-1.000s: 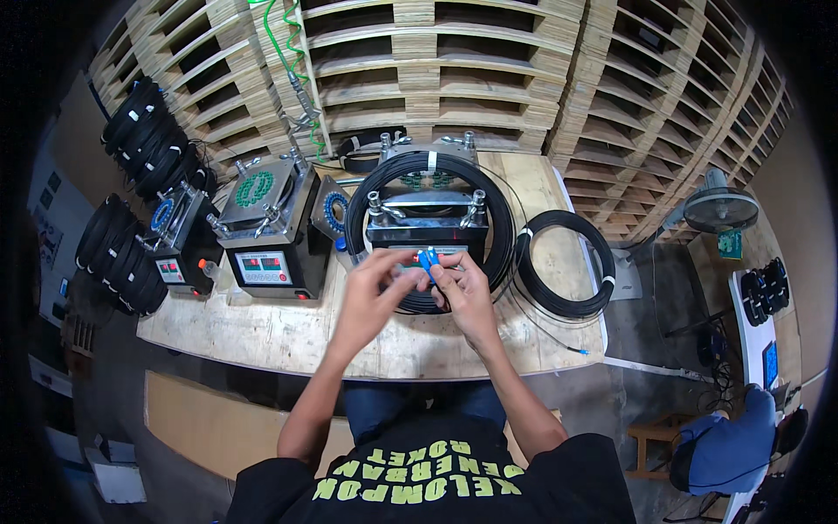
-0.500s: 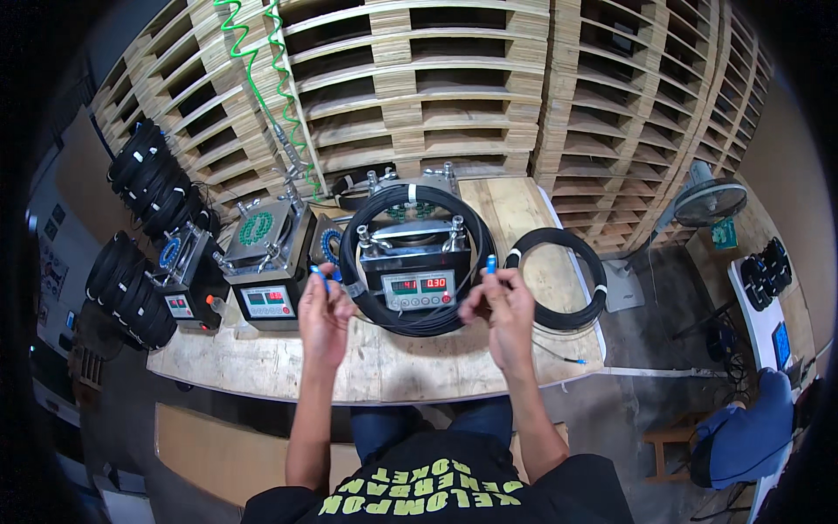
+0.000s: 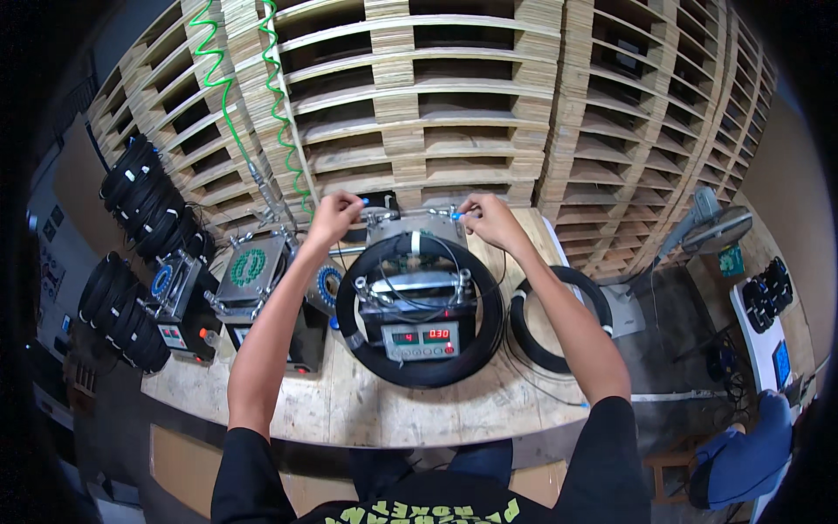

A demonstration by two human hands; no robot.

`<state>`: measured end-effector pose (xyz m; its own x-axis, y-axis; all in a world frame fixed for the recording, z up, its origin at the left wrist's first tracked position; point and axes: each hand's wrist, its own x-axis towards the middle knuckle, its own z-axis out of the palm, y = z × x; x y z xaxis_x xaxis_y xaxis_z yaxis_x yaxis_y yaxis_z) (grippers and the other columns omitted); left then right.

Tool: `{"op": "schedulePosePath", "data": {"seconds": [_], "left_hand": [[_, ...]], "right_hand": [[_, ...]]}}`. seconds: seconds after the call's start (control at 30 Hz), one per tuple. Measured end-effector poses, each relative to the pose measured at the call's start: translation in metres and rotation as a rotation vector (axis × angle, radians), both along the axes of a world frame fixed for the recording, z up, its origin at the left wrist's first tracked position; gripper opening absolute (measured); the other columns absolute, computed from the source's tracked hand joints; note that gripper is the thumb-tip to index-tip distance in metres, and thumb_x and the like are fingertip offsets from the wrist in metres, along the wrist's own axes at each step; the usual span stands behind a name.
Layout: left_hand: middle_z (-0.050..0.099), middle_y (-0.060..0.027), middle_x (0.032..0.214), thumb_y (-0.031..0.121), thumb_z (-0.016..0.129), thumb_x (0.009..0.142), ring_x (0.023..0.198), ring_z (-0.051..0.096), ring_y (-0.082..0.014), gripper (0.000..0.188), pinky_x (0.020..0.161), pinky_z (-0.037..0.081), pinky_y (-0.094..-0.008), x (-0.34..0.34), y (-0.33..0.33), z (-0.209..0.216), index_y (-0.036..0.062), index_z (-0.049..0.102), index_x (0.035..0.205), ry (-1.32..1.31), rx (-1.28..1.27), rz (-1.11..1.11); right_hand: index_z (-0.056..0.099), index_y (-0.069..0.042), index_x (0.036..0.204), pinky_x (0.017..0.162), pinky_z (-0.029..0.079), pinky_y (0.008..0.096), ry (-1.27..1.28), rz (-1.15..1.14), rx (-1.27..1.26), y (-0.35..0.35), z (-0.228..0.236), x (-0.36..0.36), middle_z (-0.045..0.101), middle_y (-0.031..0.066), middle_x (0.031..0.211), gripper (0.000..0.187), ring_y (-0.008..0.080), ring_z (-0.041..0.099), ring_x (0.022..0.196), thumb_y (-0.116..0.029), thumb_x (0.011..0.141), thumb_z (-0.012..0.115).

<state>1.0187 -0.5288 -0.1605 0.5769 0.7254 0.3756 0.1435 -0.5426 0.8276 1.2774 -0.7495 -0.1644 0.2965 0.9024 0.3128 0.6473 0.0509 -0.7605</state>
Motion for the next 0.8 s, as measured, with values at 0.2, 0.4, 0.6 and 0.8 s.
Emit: {"op": "schedulePosePath", "data": {"seconds": [0.2, 0.4, 0.6, 0.8], "left_hand": [[0.07, -0.0114, 0.073, 0.012, 0.069, 0.092, 0.068, 0.068, -0.0149, 0.017, 0.062, 0.051, -0.031, 0.03, -0.024, 0.019, -0.0044, 0.068, 0.095, 0.284, 0.181, -0.212], [0.071, -0.0165, 0.076, 0.008, 0.068, 0.092, 0.069, 0.069, -0.0202, 0.014, 0.064, 0.052, -0.0339, 0.032, -0.018, 0.022, -0.0044, 0.068, 0.098, 0.381, 0.201, -0.326], [0.072, -0.0187, 0.082, 0.005, 0.068, 0.089, 0.079, 0.071, -0.0302, 0.014, 0.073, 0.054, -0.0375, 0.035, -0.013, 0.026, -0.0046, 0.068, 0.1, 0.431, 0.308, -0.46], [0.072, -0.0195, 0.084, 0.002, 0.068, 0.088, 0.082, 0.072, -0.0311, 0.012, 0.073, 0.054, -0.0377, 0.032, -0.011, 0.024, -0.006, 0.065, 0.096, 0.425, 0.225, -0.441]], "right_hand": [[0.07, 0.002, 0.1, 0.066, 0.053, 0.0368, -0.206, 0.085, -0.106, 0.039, 0.034, -0.01, 0.072, 0.0177, 0.079, 0.018, 0.0229, 0.071, 0.07, -0.007, 0.084, 0.071], [0.07, -0.003, 0.102, 0.073, 0.053, 0.043, -0.442, 0.295, -0.282, 0.056, 0.035, -0.019, 0.072, 0.015, 0.085, 0.02, 0.034, 0.069, 0.081, -0.005, 0.082, 0.071], [0.069, -0.002, 0.101, 0.069, 0.052, 0.0473, -0.747, 0.323, -0.132, 0.06, 0.04, -0.029, 0.07, 0.0192, 0.085, 0.018, 0.0385, 0.067, 0.083, -0.005, 0.084, 0.065], [0.07, -0.002, 0.093, 0.065, 0.053, 0.048, -0.91, 0.358, -0.179, 0.064, 0.043, -0.036, 0.068, 0.0187, 0.076, 0.015, 0.0381, 0.068, 0.076, -0.006, 0.079, 0.067]]}}
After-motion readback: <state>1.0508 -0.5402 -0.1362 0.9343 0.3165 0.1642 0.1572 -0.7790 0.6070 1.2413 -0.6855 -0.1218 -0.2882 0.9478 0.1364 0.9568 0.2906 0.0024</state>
